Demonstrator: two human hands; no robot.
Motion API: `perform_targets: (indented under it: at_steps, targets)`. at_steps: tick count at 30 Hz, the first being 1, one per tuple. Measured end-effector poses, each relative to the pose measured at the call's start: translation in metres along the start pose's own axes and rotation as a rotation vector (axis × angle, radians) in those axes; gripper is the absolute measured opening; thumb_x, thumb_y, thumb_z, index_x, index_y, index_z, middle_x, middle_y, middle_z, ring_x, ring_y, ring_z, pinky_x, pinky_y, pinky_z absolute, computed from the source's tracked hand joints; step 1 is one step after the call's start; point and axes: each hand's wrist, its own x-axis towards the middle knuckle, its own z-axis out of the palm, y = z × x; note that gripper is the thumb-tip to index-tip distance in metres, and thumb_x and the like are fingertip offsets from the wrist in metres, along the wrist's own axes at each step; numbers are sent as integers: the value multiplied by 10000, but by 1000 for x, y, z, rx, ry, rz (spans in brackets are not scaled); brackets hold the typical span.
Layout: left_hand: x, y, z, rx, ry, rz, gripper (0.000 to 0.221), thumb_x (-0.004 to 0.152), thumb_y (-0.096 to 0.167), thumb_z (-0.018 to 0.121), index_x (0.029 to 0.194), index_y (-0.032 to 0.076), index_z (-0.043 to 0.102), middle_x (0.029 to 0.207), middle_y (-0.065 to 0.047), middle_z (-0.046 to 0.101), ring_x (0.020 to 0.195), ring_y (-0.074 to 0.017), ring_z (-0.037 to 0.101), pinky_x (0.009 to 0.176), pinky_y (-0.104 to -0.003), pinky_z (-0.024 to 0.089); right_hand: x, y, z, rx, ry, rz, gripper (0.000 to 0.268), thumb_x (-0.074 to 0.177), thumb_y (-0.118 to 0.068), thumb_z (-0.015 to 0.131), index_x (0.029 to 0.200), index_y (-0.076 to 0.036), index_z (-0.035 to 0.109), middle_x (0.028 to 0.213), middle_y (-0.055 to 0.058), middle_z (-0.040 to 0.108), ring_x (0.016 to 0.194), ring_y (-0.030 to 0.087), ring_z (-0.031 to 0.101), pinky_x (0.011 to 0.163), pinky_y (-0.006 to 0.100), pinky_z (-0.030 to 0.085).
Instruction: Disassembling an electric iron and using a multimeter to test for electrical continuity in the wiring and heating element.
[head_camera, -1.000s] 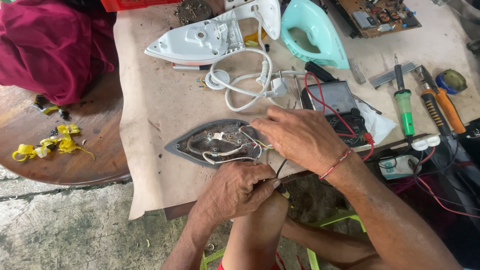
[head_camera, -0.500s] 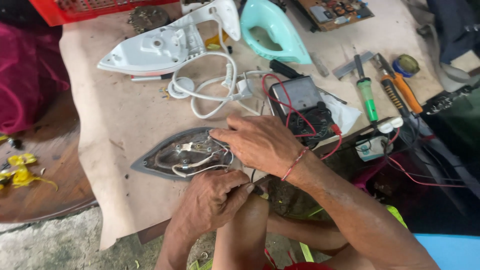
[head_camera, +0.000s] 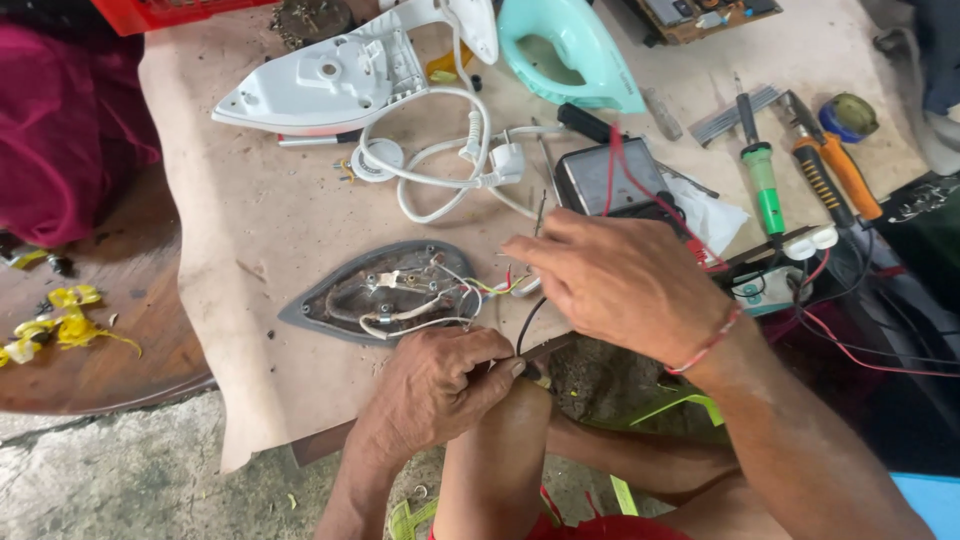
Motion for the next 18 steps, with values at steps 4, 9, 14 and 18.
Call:
perform_targets:
  at_steps: [4, 9, 14, 18]
  targets:
    - [-1, 0, 0, 20, 1, -1, 170, 996, 199, 632, 846, 120, 638, 670, -46, 636, 545, -245, 613, 516, -356, 433, -12, 1, -6, -81, -131, 112, 430, 952, -217, 574, 1369, -303, 641, 967, -42, 654, 549, 251, 701, 392, 436, 605]
    - [0, 1, -1, 21, -13, -8, 166, 998, 188, 615, 849, 115, 632, 690, -50, 637, 563, -259, 613, 531, -362, 437, -11, -2, 1, -156, -89, 85, 473, 866, -214, 637, 1320, -343, 616, 932, -21, 628, 576, 327, 699, 403, 494, 554]
    - [1, 1, -1, -15, -1, 22, 146, 998, 183, 612, 874, 115, 650, 718, -54, 655, 605, -262, 648, 556, -353, 462, -9, -3, 13, -222, 40, -60, 406, 824, -137, 667, 1189, -314, 685, 860, 5, 580, 623, 271, 667, 428, 451, 534]
    - [-1, -3, 2, 45, -6, 0, 152, 990, 203, 609, 860, 126, 629, 682, -56, 620, 589, -290, 622, 552, -375, 448, -10, -4, 11, -256, 48, -72, 427, 817, -142, 687, 1207, -317, 672, 858, -9, 563, 616, 239, 654, 422, 417, 528]
